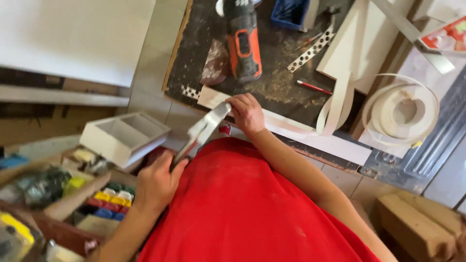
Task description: The person is seen applying a strip to a wooden board, hammering it down, and then using a power drill to secure it.
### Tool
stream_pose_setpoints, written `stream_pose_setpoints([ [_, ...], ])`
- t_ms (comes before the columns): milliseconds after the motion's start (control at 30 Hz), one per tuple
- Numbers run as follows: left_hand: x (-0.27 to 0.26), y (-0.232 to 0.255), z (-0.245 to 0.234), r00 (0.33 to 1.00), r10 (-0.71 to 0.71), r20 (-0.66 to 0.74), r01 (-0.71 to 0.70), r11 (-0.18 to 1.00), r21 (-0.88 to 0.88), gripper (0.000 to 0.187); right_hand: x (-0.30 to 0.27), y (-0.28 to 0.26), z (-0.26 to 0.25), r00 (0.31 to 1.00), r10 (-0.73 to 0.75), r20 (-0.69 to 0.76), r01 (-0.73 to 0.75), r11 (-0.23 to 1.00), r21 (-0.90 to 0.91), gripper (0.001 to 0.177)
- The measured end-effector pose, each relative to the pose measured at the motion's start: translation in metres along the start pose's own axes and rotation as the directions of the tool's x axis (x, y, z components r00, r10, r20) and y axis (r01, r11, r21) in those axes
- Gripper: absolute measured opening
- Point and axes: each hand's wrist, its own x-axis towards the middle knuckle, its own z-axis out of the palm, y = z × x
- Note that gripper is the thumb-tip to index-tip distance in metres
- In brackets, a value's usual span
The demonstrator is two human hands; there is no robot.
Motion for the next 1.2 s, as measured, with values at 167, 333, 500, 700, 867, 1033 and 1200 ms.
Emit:
stream_pose_setpoints([
  [167,-0.002,0.012,-0.014,0.998,-0.026,0.057,0.027,1.000,-0.009,0.038,0.001,0.000,-0.003,0.999,-0.011,0.047,0.008,0.998,0.056,0.014],
  [333,0.029,0.017,-0.026,0.992,0.053,0.117,-0.066,0.991,0.114,0.044,0.003,0.012,0.000,0.999,-0.014,-0.047,0.015,1.000,0.024,0.016],
  [500,0.032,0.032,0.007,0.989,-0.108,-0.099,0.064,0.929,-0.365,0.044,-0.011,0.020,0.008,0.998,-0.052,-0.016,0.053,0.998,0.046,0.007],
  [700,0.116,0.050,0.040,0.950,-0.112,-0.292,-0.117,0.739,-0.664,0.022,0.002,0.007,0.028,0.996,-0.093,0.016,0.092,0.995,0.038,0.015],
  [867,0.137,0.035,0.059,0.962,-0.093,-0.255,-0.117,0.707,-0.698,0.024,0.010,0.002,0.035,0.996,-0.084,0.019,0.084,0.996,0.022,0.012],
  [1033,0.132,0.023,0.069,0.968,-0.096,-0.230,-0.100,0.698,-0.709,0.023,0.009,-0.001,0.036,0.997,-0.074,0.030,0.074,0.997,0.008,0.015],
  [1200,0.120,0.022,0.083,0.968,-0.163,-0.192,-0.036,0.664,-0.747,0.022,0.013,-0.005,0.034,0.994,-0.098,0.049,0.099,0.994,-0.034,0.014],
])
